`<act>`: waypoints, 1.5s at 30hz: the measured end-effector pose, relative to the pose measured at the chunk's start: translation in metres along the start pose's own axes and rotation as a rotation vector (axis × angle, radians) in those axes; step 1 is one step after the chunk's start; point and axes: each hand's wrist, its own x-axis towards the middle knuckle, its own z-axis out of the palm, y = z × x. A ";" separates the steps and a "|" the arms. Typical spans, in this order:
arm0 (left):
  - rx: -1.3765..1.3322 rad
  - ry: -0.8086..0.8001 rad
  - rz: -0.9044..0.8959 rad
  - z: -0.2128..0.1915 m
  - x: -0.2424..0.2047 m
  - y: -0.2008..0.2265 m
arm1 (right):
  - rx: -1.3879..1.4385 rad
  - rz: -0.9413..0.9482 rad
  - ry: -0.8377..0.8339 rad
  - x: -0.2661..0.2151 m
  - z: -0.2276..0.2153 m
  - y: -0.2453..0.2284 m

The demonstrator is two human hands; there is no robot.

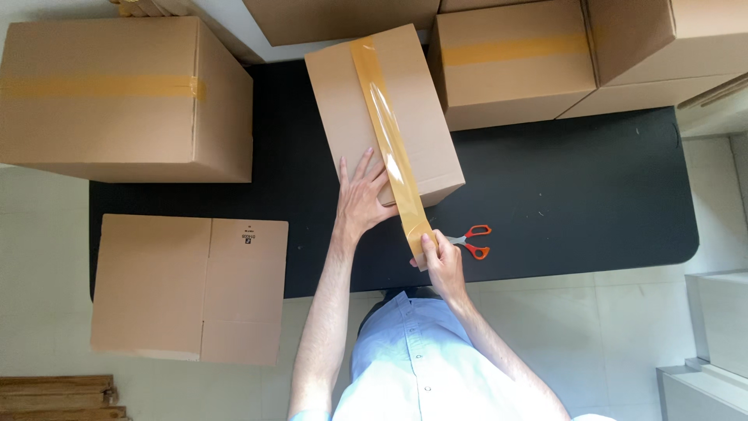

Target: The person seals cardboard boxes using a handheld tape roll and scissors, pressing the tape down by hand and folding the box flaps together before applying tape.

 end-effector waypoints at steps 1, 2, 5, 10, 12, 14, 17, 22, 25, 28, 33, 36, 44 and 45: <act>-0.001 0.000 0.002 -0.002 0.000 0.000 | -0.001 0.000 0.002 0.001 -0.001 0.001; -0.008 -0.008 0.007 -0.004 0.000 0.000 | -0.003 0.005 -0.006 0.002 -0.001 0.001; -0.034 -0.034 0.013 -0.009 0.001 0.001 | 0.001 0.023 -0.011 0.002 -0.001 0.003; -0.099 -0.046 0.012 -0.003 0.002 -0.008 | 0.004 0.024 -0.014 0.003 0.001 0.003; -0.213 -0.026 -0.032 0.003 0.000 -0.012 | 0.005 0.011 -0.012 0.002 0.004 0.005; -0.258 0.015 -0.051 0.001 0.000 -0.010 | 0.022 0.022 -0.011 0.002 0.005 0.011; -0.302 0.084 -0.086 0.010 0.003 -0.016 | 0.031 0.034 -0.012 0.001 0.008 0.015; -0.264 0.116 -0.094 0.009 0.006 -0.008 | 0.048 0.048 -0.008 0.002 0.011 0.023; -0.185 0.076 -0.145 0.003 0.008 0.002 | 0.058 0.054 -0.018 0.004 0.013 0.030; -0.218 0.055 -0.175 -0.002 0.008 0.011 | 0.054 0.042 -0.039 0.010 0.013 0.050; -0.193 -0.011 -0.190 -0.004 0.006 0.012 | -0.081 -0.031 -0.068 0.027 0.013 0.100; -0.186 -0.018 -0.183 -0.007 0.005 0.014 | -0.103 -0.041 -0.066 0.029 0.013 0.104; -0.143 -0.020 -0.145 -0.007 0.004 0.014 | -0.110 -0.161 -0.119 0.044 0.006 0.114; -0.150 -0.023 -0.145 -0.009 0.003 0.015 | -0.107 -0.162 -0.120 0.045 0.004 0.123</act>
